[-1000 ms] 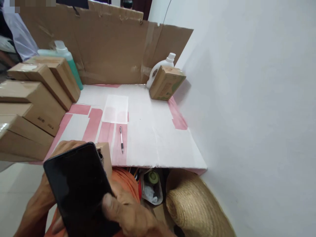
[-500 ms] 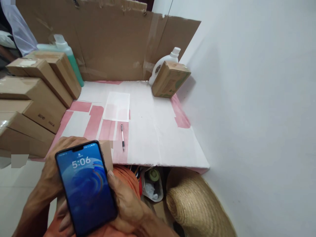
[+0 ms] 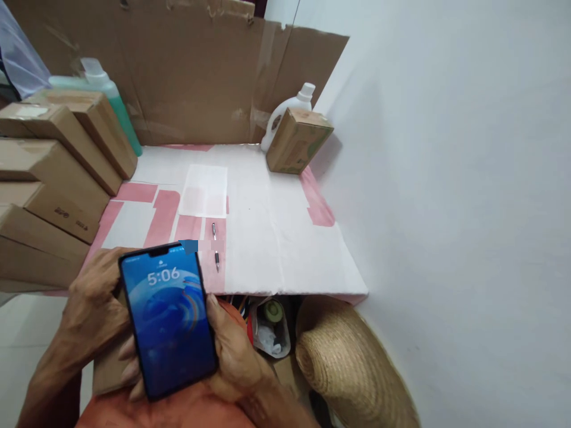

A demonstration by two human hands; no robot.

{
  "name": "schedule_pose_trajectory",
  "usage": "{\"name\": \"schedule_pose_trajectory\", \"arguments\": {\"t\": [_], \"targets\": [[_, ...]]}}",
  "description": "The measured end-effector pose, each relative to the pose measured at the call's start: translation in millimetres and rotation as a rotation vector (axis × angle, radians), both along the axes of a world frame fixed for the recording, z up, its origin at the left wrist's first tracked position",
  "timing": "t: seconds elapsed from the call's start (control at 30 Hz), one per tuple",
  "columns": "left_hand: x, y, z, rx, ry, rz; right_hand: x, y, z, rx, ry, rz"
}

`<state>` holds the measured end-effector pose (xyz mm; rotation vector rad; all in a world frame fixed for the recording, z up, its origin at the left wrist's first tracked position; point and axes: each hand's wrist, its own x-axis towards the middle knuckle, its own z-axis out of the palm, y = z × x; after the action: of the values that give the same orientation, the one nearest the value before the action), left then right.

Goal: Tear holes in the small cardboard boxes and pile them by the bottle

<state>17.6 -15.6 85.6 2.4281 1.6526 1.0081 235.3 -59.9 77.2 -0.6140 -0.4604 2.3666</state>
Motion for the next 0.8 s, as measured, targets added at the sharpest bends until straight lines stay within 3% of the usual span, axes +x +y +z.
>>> {"name": "schedule_pose_trajectory", "arguments": {"t": [0.1,0.2,0.3,0.37,0.47,0.57,0.67,0.8], "targets": [[-3,0,-3.6,-0.006,0.015,-0.007,12,10,0.4,0.007,0.006,-0.128],[-4,0,-5.4,-0.002,0.018,0.002,31,35,-5.4,0.107,-0.027,-0.272],[-5,0,-6.7,0.009,0.016,0.004,54,73,-30.7,0.165,-0.171,-0.535],[-5,1,-7.8,0.014,0.014,0.001,67,98,-57.3,0.083,-0.327,-0.627],[-5,1,-9.4,0.022,0.023,0.002,80,121,-99.5,-0.109,-0.384,-0.553],[-4,2,-9.5,0.046,0.035,0.002,82,126,-130.2,-0.239,-0.315,-0.514],[-4,3,-7.8,0.054,0.036,0.001,84,125,-144.1,-0.285,-0.242,-0.521],[-4,5,-6.1,0.043,0.042,-0.001,94,127,-147.4,-0.271,-0.233,-0.515]]}}
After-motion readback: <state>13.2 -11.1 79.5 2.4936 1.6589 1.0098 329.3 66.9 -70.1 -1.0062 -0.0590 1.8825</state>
